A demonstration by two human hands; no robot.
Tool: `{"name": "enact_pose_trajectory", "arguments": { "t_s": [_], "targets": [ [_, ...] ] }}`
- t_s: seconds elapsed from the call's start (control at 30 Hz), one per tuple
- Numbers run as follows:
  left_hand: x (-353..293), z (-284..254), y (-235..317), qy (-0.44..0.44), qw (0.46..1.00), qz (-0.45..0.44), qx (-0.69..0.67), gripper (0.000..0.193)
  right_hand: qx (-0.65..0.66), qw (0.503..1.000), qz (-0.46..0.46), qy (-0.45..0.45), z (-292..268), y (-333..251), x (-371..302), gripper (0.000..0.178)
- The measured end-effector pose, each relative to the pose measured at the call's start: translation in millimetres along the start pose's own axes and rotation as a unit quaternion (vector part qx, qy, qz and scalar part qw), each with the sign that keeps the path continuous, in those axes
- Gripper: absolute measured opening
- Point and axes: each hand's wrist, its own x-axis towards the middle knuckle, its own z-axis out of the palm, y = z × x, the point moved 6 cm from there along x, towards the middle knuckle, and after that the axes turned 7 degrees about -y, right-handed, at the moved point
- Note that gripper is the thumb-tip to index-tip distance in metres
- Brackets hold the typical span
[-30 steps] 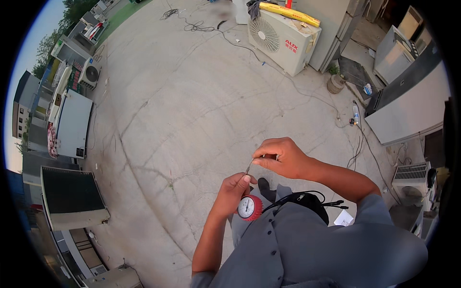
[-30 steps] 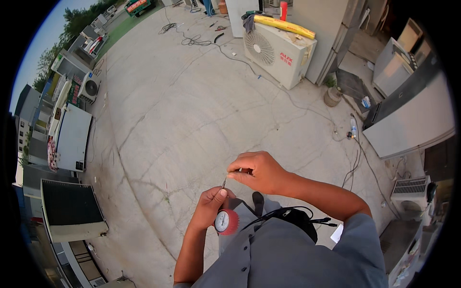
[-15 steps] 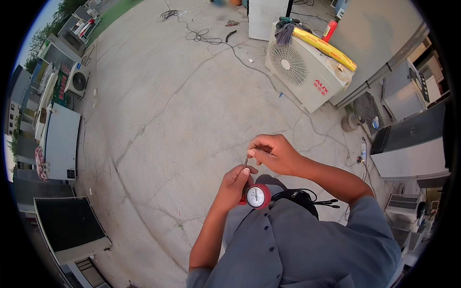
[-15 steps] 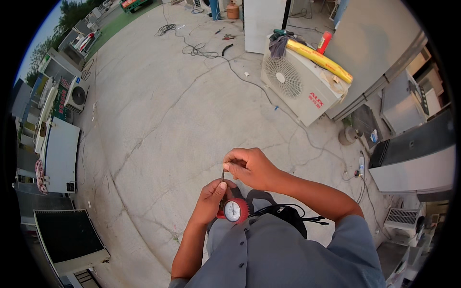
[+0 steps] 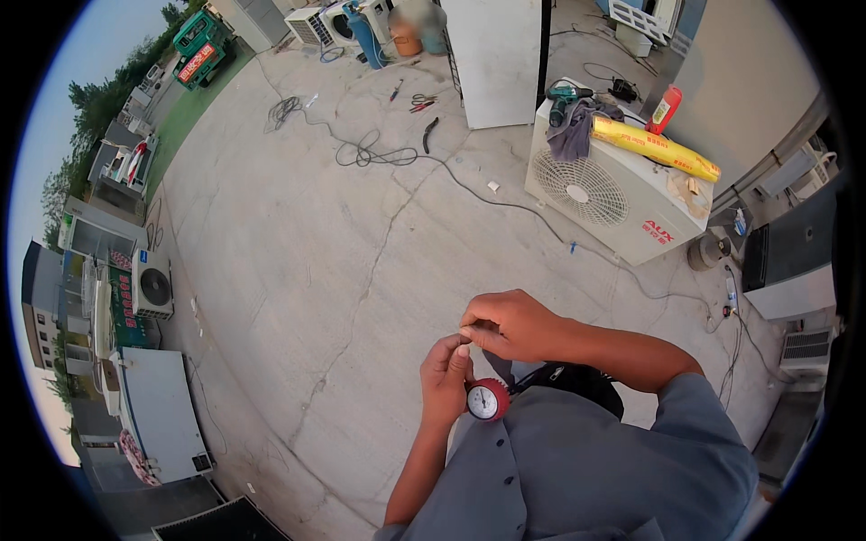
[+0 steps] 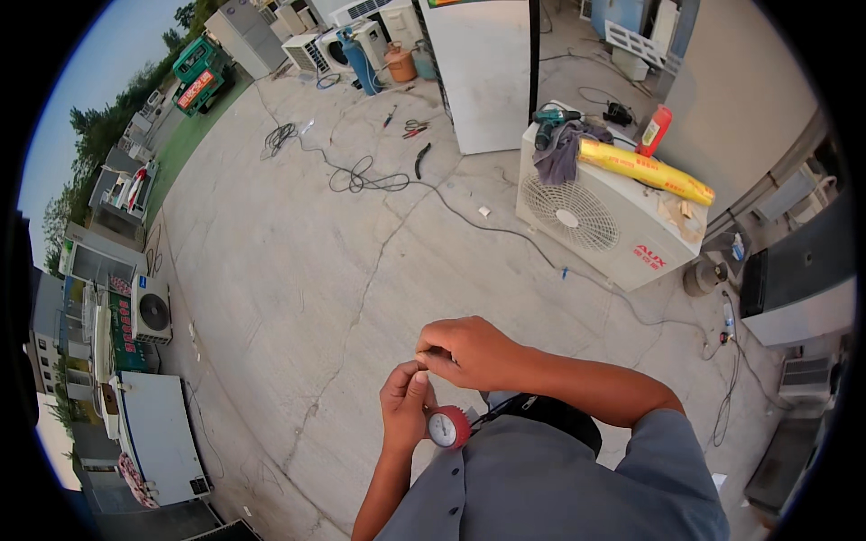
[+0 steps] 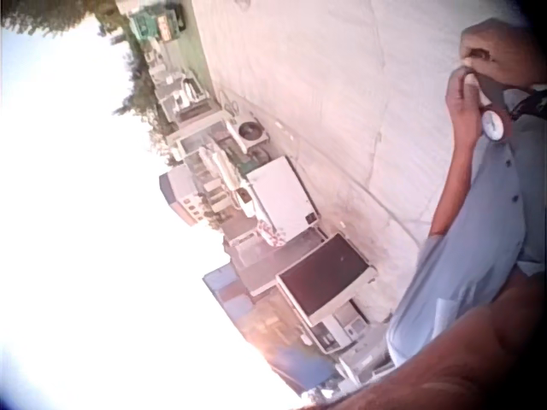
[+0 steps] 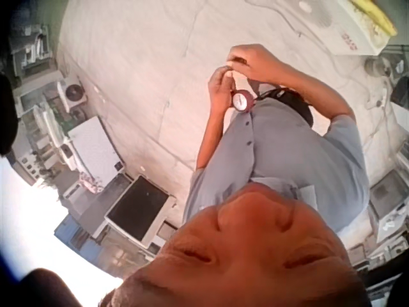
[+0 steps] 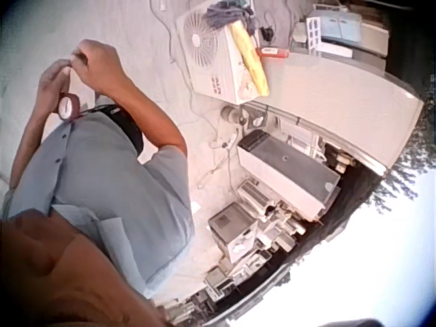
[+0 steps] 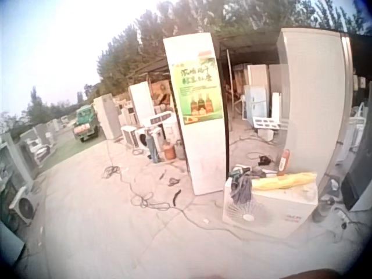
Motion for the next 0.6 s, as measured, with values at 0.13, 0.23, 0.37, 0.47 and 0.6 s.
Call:
{"name": "enact_pose_trajectory", "arguments": {
  "t_s": [0.13, 0.23, 0.37, 0.47, 0.6],
  "targets": [
    [100.1, -71.5, 46.8, 0.027, 0.999, 0.012, -0.036, 0.022, -0.015, 0.997, -0.021, -0.072, -36.0, 5.0, 139.9, 0.012],
    [172.7, -115.9, 60.4, 0.044, 0.995, 0.031, -0.082, 0.019, -0.036, 0.991, -0.073, -0.104, -54.0, 17.0, 234.1, 0.012],
    [277.6, -176.6, 73.3, 0.079, 0.987, 0.035, -0.133, 0.017, -0.048, 0.985, -0.045, -0.162, -79.6, 57.2, 360.5, 0.016],
    [367.5, -218.7, 76.6, 0.074, 0.987, 0.031, -0.141, 0.017, -0.033, 0.985, -0.025, -0.170, -105.2, 97.6, 445.9, 0.015],
    [493.6, -272.8, 109.0, 0.064, 0.993, -0.001, -0.095, 0.019, -0.053, 0.987, 0.028, -0.149, -151.6, 153.7, 554.3, 0.018]
  ]
}}
